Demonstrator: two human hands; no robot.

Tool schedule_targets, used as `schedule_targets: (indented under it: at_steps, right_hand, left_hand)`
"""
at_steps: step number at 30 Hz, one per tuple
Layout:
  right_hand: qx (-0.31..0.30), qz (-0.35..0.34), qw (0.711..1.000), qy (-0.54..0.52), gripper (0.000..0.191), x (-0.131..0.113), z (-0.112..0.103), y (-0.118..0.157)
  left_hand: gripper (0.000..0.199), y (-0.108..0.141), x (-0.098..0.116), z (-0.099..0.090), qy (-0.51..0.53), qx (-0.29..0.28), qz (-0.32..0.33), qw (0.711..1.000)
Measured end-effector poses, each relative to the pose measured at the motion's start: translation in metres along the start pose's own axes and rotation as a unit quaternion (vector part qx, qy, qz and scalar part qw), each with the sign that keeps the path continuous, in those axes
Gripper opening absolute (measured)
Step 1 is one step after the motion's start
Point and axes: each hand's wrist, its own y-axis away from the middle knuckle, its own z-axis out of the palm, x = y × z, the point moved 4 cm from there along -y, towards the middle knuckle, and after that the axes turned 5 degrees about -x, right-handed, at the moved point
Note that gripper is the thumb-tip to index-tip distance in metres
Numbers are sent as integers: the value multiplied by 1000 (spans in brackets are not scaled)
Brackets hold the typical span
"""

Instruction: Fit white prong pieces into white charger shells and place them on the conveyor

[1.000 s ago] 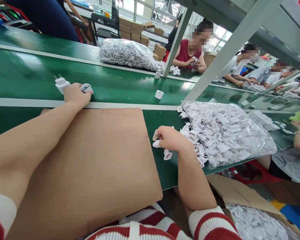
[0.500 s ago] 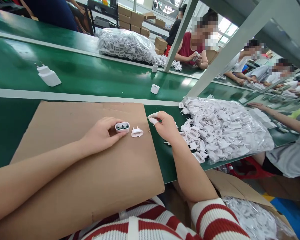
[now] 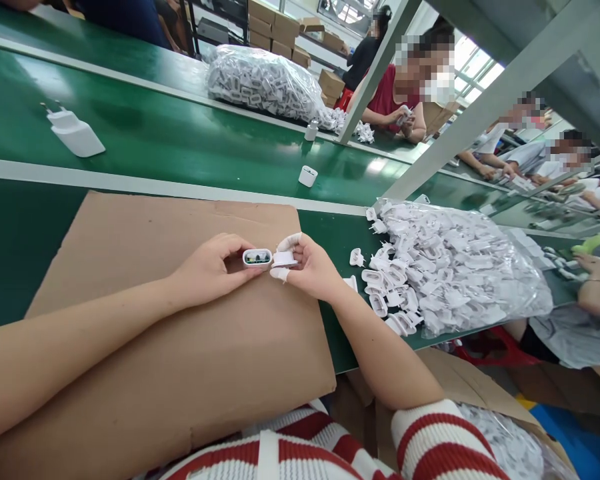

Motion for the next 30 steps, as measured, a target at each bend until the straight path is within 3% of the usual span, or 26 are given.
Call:
schedule_targets:
  at_steps: [2,8,11,13,17,19,22,25,28,30]
  right_hand:
    - [-6,23,996,-89,59,2,0,-2]
    - [51,8,981,-187,47,0,-5,-5]
    - [65,-17,974,-216,75,-2,-5,-3]
    - [47,-6,971,-235,82,-3,-3,-2]
    - [13,34,967,-251,53,-3,1,-1]
    - [20,35,966,-255,48,-4,1,-2]
    - [44,5,975,-219,45,-7,3,0]
    - [62,-68,992,-91,31,-15,8,6]
    - [86,-122,988,42,21,-24,14,14]
    - [102,-123,986,42,25,-27,14,17]
  left_hand:
    - [37,0,1,1,9,-10,17,1000]
    - [33,2,5,2,-3,-26,42,999]
    - [34,3,8,5,0,-39,64,997]
    - [34,4,9,7,3,-48,74,996]
    - [38,3,8,9,13,-55,77,995]
    - [39,3,7,10,16,-56,78,995]
    - [37,2,6,9,15,-54,72,996]
    - [37,2,6,10,15,-52,59,997]
    - [38,2,7,10,15,-52,62,997]
    - [38,2,9,10,19,-51,65,996]
